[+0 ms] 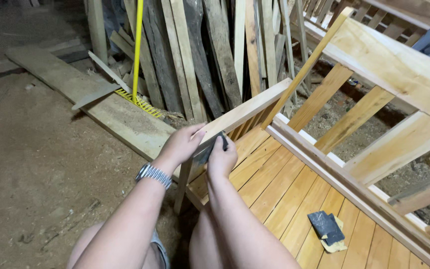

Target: The person kneels on the floor beside a wooden frame structure and sands a long thin wooden slat with a piece of sandpaper, running the sandpaper along the wood's edges and surfaces. They hold the slat steady with one hand while sanding with the other, working along its length.

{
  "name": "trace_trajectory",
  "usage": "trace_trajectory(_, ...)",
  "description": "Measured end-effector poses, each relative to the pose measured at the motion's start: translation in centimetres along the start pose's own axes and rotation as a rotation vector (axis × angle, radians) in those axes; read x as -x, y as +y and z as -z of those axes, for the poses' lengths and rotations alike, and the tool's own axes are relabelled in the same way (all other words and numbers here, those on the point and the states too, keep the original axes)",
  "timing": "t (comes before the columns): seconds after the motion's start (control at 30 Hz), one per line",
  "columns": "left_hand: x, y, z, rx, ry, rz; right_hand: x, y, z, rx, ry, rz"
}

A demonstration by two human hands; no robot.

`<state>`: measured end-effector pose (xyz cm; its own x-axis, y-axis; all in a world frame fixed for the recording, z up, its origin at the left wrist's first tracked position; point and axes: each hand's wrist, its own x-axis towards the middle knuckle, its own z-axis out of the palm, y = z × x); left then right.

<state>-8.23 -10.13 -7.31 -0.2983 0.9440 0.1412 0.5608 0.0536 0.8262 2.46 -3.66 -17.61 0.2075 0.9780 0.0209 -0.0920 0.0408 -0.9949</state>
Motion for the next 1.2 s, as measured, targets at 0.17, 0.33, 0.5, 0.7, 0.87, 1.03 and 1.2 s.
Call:
trace_trajectory(0.17,2.2,-1.8,0.9,-0.027,-0.124,0.035,-0.2,0.1,0.1,0.026,-0.097,0.094)
trace_trajectory(0.33,1.7,-2.6,-0.9,0.006,-0.152,0.067,-1.0,-1.6,0.2,-0.074,-0.082,0.029)
trace_trajectory(0.5,0.4,-3.0,-2.8,0.261,-0.132,0.098,3.0,-2.8,1.2,0.093,-0.092,0.119)
trace_trajectory(0.7,0.0,-3.4,-3.0,0.346,-0.179,0.099,8.6,-3.0,0.0,0.114,-0.045,0.251)
trace_trajectory(0.87,0.4,-2.8,-2.6,0.308,-0.158,0.021,5.7,-4.9,-1.0,0.040,0.053,0.018)
trace_trajectory(1.03,1.0,-1.8,-1.6,0.179,-0.200,0.093,6.4,-4.7,0.6,0.097,-0.012,0.082)
trace_trajectory(1.2,1.7,-1.2,-0.8,0.211,-0.214,0.091,6.8,-4.5,0.3,0.111,-0.042,0.156)
